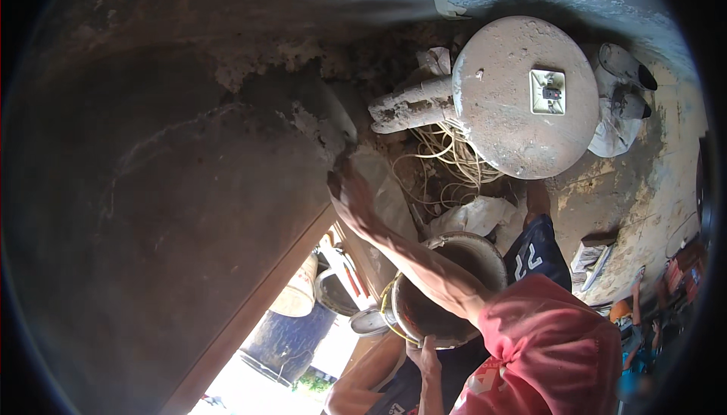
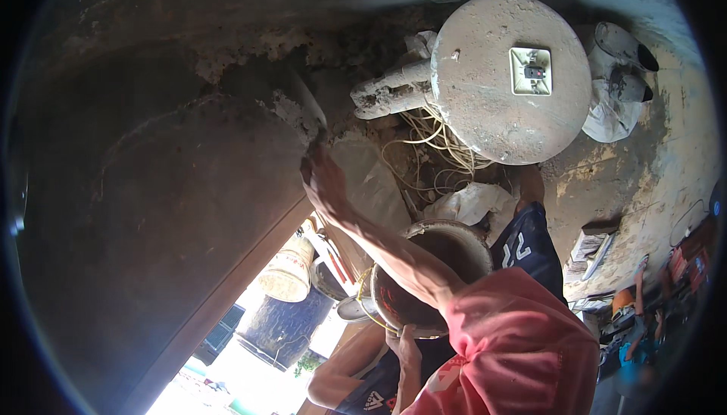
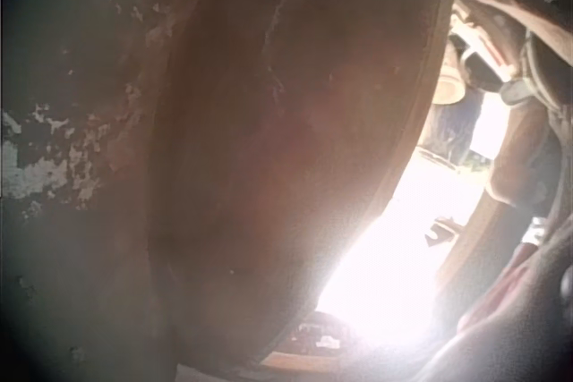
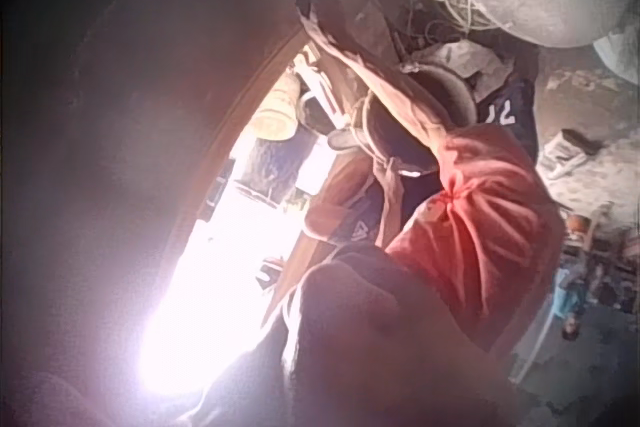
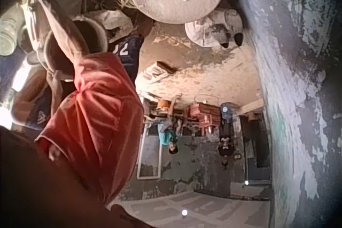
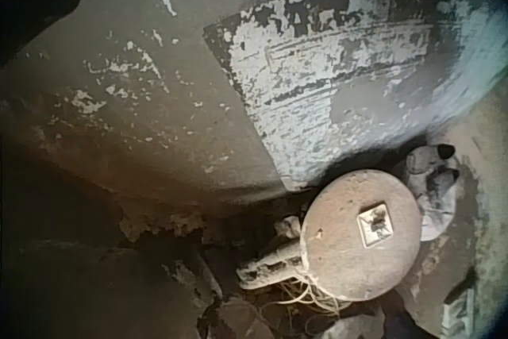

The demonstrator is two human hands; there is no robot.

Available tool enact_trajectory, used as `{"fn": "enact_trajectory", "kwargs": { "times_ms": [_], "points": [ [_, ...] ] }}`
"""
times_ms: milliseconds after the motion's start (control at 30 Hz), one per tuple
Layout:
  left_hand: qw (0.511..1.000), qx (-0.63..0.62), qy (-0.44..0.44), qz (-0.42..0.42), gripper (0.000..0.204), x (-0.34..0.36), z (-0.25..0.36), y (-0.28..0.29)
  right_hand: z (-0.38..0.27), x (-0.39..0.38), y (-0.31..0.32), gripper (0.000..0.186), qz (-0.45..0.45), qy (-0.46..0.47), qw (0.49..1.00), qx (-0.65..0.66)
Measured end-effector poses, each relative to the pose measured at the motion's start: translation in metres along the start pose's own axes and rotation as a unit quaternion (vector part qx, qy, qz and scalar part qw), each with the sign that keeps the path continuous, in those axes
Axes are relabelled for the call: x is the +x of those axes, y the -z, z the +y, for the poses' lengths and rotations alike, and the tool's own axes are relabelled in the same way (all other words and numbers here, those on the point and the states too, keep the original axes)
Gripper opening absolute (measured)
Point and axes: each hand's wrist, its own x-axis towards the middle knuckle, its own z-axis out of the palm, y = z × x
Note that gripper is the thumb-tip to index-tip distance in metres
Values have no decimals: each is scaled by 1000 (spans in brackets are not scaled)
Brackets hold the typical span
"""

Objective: Plastering a damaged section of a concrete wall using a trowel and a bucket of cement mix.

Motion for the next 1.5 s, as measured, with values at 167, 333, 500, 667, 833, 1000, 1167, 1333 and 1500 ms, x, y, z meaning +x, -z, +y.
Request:
{"fn": "enact_trajectory", "kwargs": {
  "times_ms": [167, 333, 500, 667, 833, 1000, 1167, 1333, 1500],
  "points": [
    [954, 273, -18, -125, 24, 18, 52, 10, 27, -1, 71, 32, -87, -199, 970, -110],
    [949, 278, 15, -151, 27, 24, 93, 23, 61, 83, 20, 23, -105, -127, 985, -46],
    [963, 231, 56, -125, 24, 23, 89, 21, 93, 164, -42, 32, -18, -113, 993, -42],
    [952, 259, 106, -127, 24, 35, 63, 17, 127, 225, -61, 42, -20, -6, 998, -65],
    [942, 279, 77, -168, 27, 36, 52, 12, 128, 233, -56, 38, -112, -29, 988, -97],
    [930, 299, 39, -208, 23, 31, 67, 5, 117, 205, -47, 36, -48, 70, 995, -51],
    [925, 317, 5, -210, 23, 29, 76, -5, 98, 177, -33, 30, -109, 16, 993, -33],
    [928, 311, -13, -206, 27, 32, 75, -8, 62, 144, -16, 37, -144, -107, 972, 153],
    [926, 314, -88, -193, 26, 37, 77, -12, 54, 125, 9, 23, -216, -195, 935, 201]
  ]
}}
